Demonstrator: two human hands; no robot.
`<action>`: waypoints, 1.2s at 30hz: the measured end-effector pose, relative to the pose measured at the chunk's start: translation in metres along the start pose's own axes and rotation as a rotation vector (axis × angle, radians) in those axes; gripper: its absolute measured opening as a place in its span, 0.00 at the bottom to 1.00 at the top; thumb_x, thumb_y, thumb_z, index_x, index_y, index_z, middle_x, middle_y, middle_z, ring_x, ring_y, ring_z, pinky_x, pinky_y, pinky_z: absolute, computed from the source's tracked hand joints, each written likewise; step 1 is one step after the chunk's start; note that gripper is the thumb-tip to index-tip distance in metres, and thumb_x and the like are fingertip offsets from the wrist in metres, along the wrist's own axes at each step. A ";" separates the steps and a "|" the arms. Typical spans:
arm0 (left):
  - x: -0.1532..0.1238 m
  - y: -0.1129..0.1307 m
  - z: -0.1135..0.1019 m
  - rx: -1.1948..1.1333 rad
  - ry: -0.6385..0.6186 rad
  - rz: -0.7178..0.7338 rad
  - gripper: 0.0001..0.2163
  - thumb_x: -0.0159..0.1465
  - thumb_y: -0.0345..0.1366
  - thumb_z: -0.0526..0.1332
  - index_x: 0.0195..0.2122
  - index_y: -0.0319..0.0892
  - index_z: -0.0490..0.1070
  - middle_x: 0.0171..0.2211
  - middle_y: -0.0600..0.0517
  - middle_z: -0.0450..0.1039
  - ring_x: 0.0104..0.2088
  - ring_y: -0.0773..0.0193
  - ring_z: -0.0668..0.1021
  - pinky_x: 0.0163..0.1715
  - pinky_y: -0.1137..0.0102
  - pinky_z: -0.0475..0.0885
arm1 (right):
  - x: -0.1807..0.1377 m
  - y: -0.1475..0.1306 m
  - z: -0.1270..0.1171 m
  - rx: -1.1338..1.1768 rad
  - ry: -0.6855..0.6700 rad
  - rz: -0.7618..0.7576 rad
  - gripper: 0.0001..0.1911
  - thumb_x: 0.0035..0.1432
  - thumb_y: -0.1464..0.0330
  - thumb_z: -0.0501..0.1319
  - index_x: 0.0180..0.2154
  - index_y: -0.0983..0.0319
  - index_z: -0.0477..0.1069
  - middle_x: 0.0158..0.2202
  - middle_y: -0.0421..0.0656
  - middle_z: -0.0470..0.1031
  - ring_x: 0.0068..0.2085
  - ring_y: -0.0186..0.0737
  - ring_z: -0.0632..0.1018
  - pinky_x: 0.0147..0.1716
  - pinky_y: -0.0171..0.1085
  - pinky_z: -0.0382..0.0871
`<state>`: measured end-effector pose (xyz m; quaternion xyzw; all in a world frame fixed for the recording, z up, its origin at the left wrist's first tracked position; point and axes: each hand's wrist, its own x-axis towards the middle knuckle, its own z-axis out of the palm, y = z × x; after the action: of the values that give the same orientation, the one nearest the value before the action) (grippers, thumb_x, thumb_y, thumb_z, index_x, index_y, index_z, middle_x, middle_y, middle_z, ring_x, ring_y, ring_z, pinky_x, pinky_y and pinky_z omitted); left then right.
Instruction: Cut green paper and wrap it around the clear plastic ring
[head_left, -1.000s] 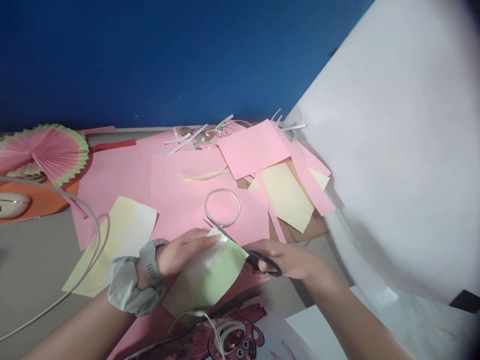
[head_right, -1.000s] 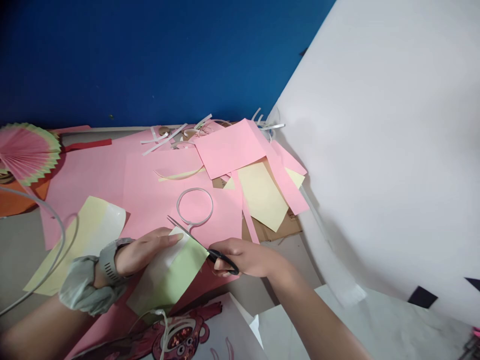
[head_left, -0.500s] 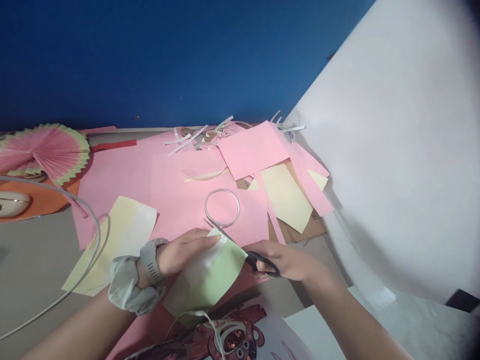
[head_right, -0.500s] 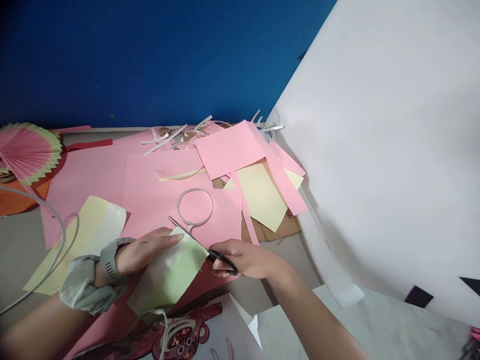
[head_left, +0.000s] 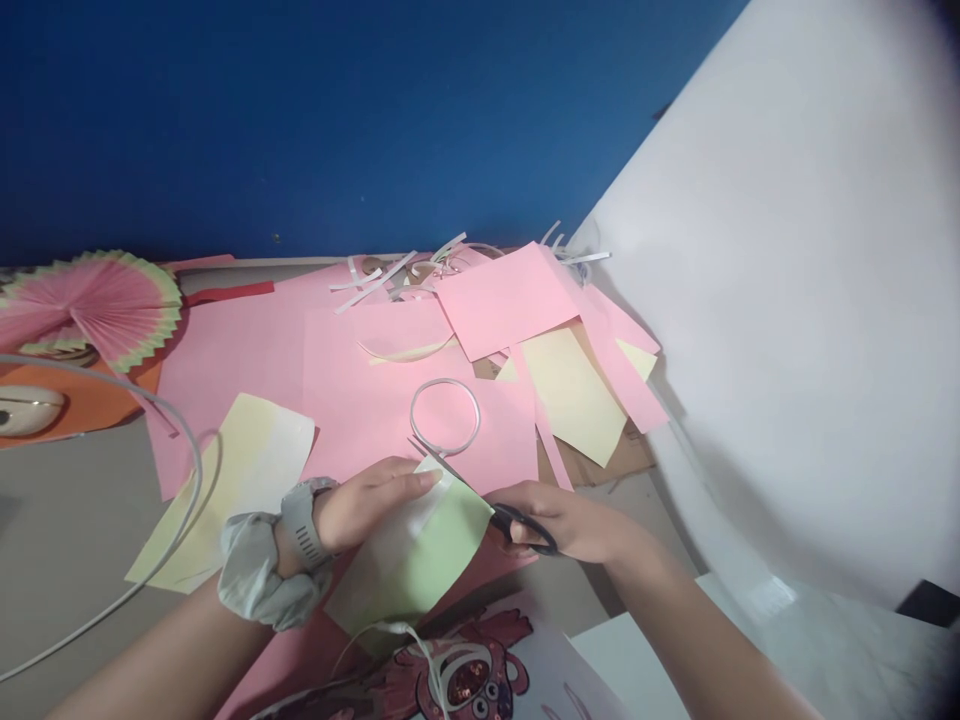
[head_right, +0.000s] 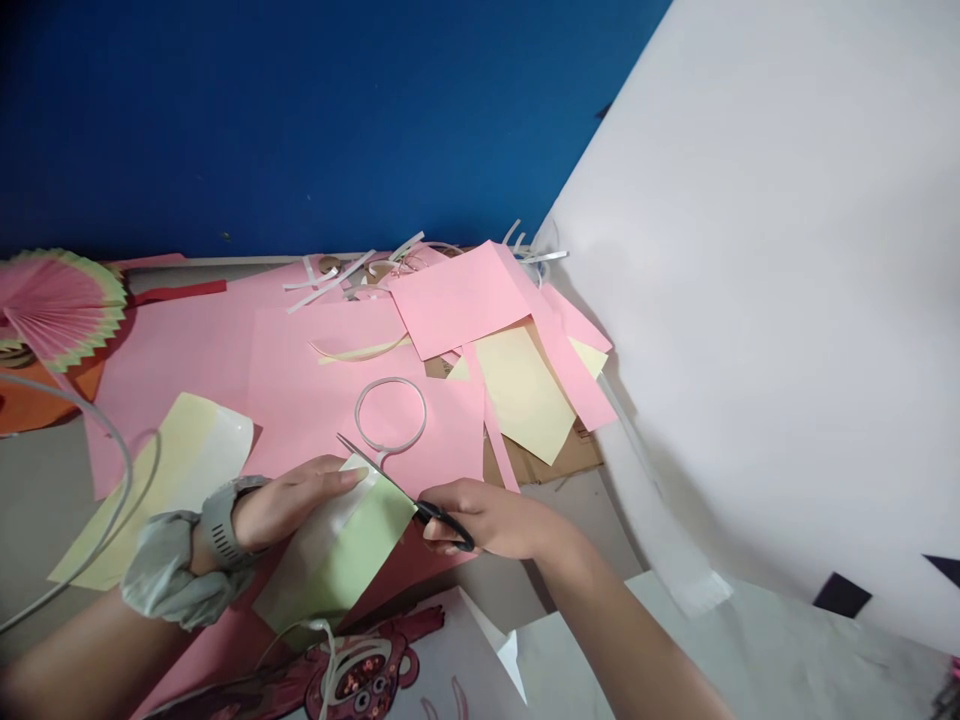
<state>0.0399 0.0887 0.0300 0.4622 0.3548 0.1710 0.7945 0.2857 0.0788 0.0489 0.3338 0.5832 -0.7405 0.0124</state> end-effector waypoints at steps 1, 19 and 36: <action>0.000 0.000 0.000 0.002 -0.002 -0.002 0.16 0.63 0.46 0.54 0.28 0.39 0.70 0.27 0.52 0.70 0.29 0.66 0.70 0.33 0.71 0.66 | 0.000 0.000 0.000 0.000 0.001 0.002 0.25 0.56 0.45 0.50 0.28 0.62 0.57 0.24 0.36 0.56 0.25 0.29 0.57 0.24 0.32 0.50; -0.001 -0.001 0.000 0.066 0.014 0.032 0.15 0.63 0.45 0.52 0.28 0.41 0.69 0.27 0.54 0.69 0.30 0.67 0.70 0.35 0.71 0.67 | -0.001 -0.002 0.002 0.020 0.037 0.049 0.15 0.59 0.58 0.53 0.28 0.62 0.57 0.25 0.36 0.54 0.26 0.29 0.57 0.25 0.31 0.51; -0.002 -0.003 0.002 0.146 0.132 0.086 0.16 0.63 0.46 0.51 0.25 0.43 0.69 0.27 0.53 0.70 0.32 0.63 0.71 0.39 0.67 0.68 | 0.000 -0.005 0.006 0.060 0.053 0.051 0.17 0.58 0.56 0.53 0.26 0.61 0.54 0.24 0.35 0.53 0.25 0.29 0.56 0.24 0.31 0.51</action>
<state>0.0398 0.0849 0.0283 0.5214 0.3977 0.2088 0.7255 0.2808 0.0753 0.0540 0.3685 0.5519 -0.7481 0.0059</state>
